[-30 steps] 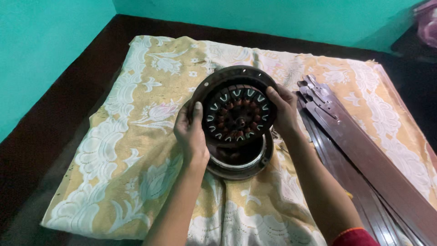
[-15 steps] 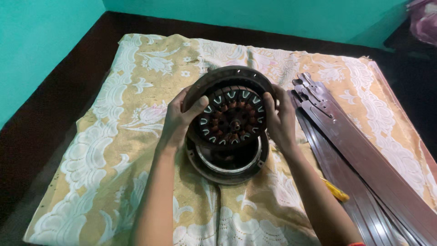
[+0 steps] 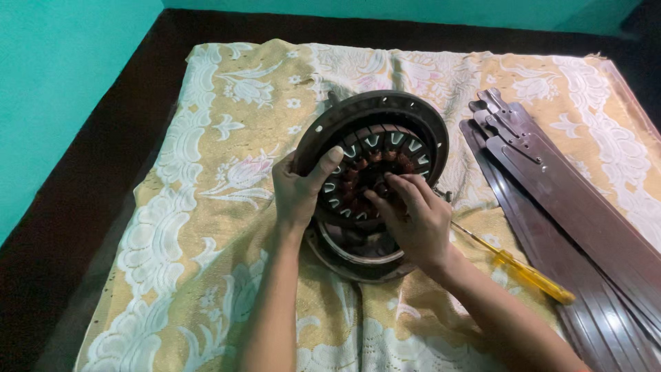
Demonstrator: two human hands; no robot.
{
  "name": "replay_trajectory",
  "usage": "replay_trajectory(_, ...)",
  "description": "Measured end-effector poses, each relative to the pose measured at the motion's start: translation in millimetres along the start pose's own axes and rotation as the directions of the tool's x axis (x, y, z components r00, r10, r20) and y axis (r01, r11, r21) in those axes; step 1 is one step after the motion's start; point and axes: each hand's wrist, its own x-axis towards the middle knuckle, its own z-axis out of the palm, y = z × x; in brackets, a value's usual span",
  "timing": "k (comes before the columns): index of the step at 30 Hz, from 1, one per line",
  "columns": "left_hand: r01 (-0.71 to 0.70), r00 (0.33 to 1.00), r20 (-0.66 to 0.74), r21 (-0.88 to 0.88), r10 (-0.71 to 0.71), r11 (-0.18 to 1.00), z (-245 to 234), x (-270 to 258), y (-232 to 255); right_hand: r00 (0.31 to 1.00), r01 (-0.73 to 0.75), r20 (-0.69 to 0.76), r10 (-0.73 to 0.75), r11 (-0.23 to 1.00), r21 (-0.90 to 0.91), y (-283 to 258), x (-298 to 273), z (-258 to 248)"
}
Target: The person assembles a ceiling fan motor by inserting a metal shaft into the motor housing, aligning internal components, and securing them with a screwdriver. The person repeatedly adjusts and tightens the assembly on a table.
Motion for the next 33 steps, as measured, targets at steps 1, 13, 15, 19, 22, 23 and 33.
replay_trajectory(1, 0.008, 1.0, -0.007, 0.021, -0.008, 1.0, 0, 0, -1, 1.0, -0.009, 0.006, 0.009, 1.0, -0.004, 1, -3, 2)
replay_trajectory(13, -0.013, 1.0, 0.026, -0.001, 0.013, 1.0, -2, -3, 3, 0.951, 0.142, 0.229, -0.209, 0.951, 0.275, 31, 25, -37)
replay_trajectory(15, -0.067, 0.997, 0.045, -0.001, 0.067, 0.998, -3, -4, -1, 0.99, 0.053, 0.12, -0.08, 0.976, 0.211, 28, 29, -38)
replay_trajectory(19, -0.173, 0.982, 0.06, -0.069, 0.177, 0.982, -1, 0, -7, 0.998, 0.023, -0.051, -0.021, 0.999, 0.029, 25, 39, -28)
replay_trajectory(22, -0.241, 0.965, 0.089, -0.083, 0.248, 0.967, -2, 1, -12, 0.998, -0.048, -0.039, 0.05, 0.997, 0.056, 29, 32, -20)
replay_trajectory(23, -0.231, 0.967, 0.09, -0.071, 0.237, 0.97, -3, 1, -11, 0.998, -0.033, -0.057, 0.034, 0.999, 0.02, 31, 29, -19)
replay_trajectory(33, -0.562, 0.651, -0.098, 0.605, 0.753, 0.564, 8, -15, 12, 0.992, -0.091, -0.076, 0.105, 0.982, 0.162, 47, 14, -16)
